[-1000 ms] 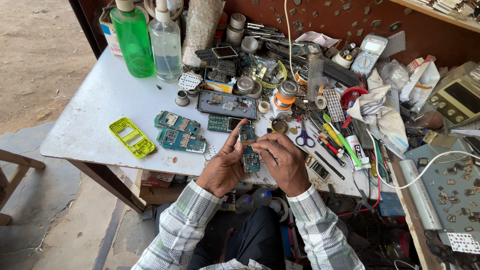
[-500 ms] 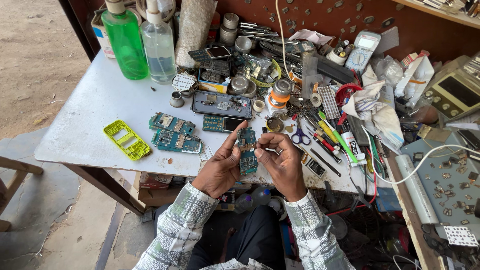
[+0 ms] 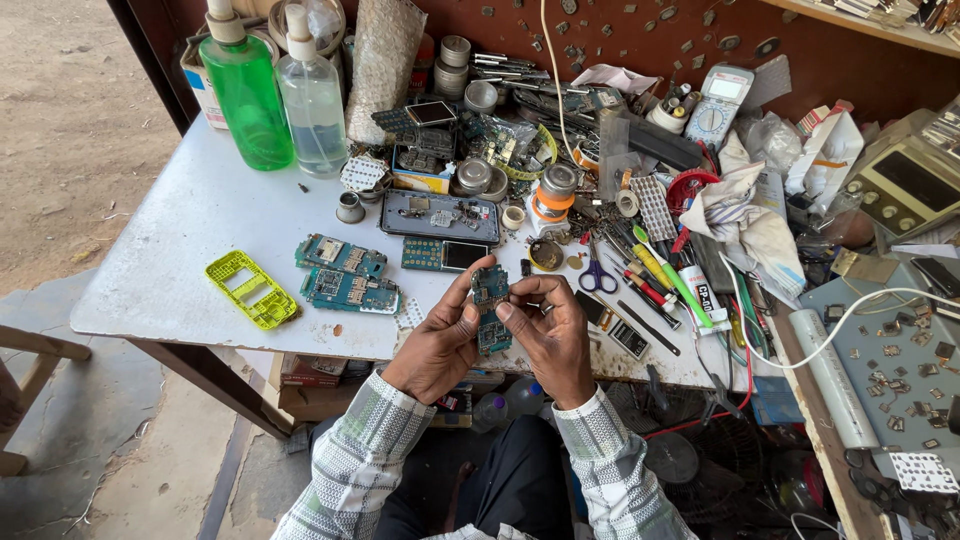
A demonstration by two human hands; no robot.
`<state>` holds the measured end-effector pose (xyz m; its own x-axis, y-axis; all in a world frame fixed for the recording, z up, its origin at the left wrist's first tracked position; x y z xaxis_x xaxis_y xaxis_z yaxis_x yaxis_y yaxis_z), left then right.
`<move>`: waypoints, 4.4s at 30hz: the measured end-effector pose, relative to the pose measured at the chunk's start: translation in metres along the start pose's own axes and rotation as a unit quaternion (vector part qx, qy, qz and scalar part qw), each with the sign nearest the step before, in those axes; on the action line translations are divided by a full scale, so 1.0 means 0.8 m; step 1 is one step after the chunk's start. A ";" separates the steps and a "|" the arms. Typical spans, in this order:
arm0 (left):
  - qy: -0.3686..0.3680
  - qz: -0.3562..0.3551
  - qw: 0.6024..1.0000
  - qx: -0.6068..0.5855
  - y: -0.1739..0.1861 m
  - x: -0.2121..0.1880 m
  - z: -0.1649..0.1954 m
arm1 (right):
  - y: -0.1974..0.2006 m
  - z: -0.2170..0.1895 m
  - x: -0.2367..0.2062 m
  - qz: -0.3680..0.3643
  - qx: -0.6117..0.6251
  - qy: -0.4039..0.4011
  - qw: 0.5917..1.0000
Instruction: The person cleans a mobile phone circuit board with a spray bottle and cloth, then uses tweezers to remove a keypad and reattach it to a different phone body. The person handles multiple circuit boards and phone casings on a cluttered workbench.
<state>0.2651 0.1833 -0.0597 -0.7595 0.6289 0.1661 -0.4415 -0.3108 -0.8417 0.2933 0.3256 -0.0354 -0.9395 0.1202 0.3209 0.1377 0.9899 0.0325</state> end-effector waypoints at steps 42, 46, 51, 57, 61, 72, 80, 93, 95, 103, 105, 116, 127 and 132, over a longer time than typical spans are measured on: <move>0.028 0.017 0.999 0.012 0.012 0.001 -0.005 | -0.001 0.025 -0.019 0.092 0.008 0.019 0.996; 0.029 0.014 0.999 0.009 0.011 0.002 -0.003 | -0.002 0.025 -0.019 0.093 0.012 0.022 0.995; 0.022 0.018 1.000 -0.004 0.008 0.002 0.002 | -0.002 0.018 -0.015 0.070 -0.009 0.011 0.997; 0.027 0.007 0.999 -0.038 0.004 0.002 0.004 | -0.001 -0.004 -0.014 0.041 -0.078 0.015 0.996; 0.018 0.001 0.999 -0.044 0.005 0.003 0.005 | -0.005 -0.022 -0.012 0.030 -0.126 0.043 0.991; 0.018 -0.001 0.999 -0.036 0.005 0.002 0.007 | -0.013 -0.044 -0.011 0.035 -0.215 0.102 0.971; 0.027 0.018 0.999 -0.014 0.014 0.003 0.001 | -0.013 -0.028 -0.013 0.053 -0.184 0.078 0.978; 0.032 0.020 0.999 0.003 0.014 0.002 0.000 | -0.016 -0.012 -0.015 0.068 -0.153 0.073 0.983; 0.034 0.021 0.999 0.004 0.014 0.001 0.000 | -0.014 -0.011 -0.015 0.069 -0.150 0.065 0.984; 0.033 0.019 0.999 0.003 0.007 0.001 0.004 | -0.013 -0.009 -0.015 0.056 -0.134 0.046 0.988; 0.009 0.018 1.000 -0.010 0.005 -0.001 0.007 | -0.011 -0.012 -0.016 0.059 -0.126 0.052 0.989; -0.031 0.039 0.999 -0.024 -0.002 -0.029 -0.034 | 0.040 -0.018 -0.055 0.013 -0.113 -0.099 0.989; 0.013 0.030 0.999 0.041 -0.011 -0.023 -0.048 | 0.044 0.038 -0.072 -0.051 0.366 -0.323 0.871; -0.229 0.220 0.745 0.586 0.040 -0.054 0.057 | 0.052 0.039 -0.062 -0.015 0.458 -0.333 0.824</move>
<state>0.2618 0.1138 -0.0701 -0.9187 0.0562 0.3908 -0.0115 -0.9932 0.1158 0.3358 0.3633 -0.0791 -0.9442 -0.1935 -0.2667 0.1021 0.5978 -0.7951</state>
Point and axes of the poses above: each hand's wrist, its own x-axis towards the middle knuckle, its own y-axis out of the back of the hand, z = x × y, the point moved 5 cm from there along x, towards the middle knuckle, and after that the axes turned 2 degrees about -x, right-handed, at the moved point
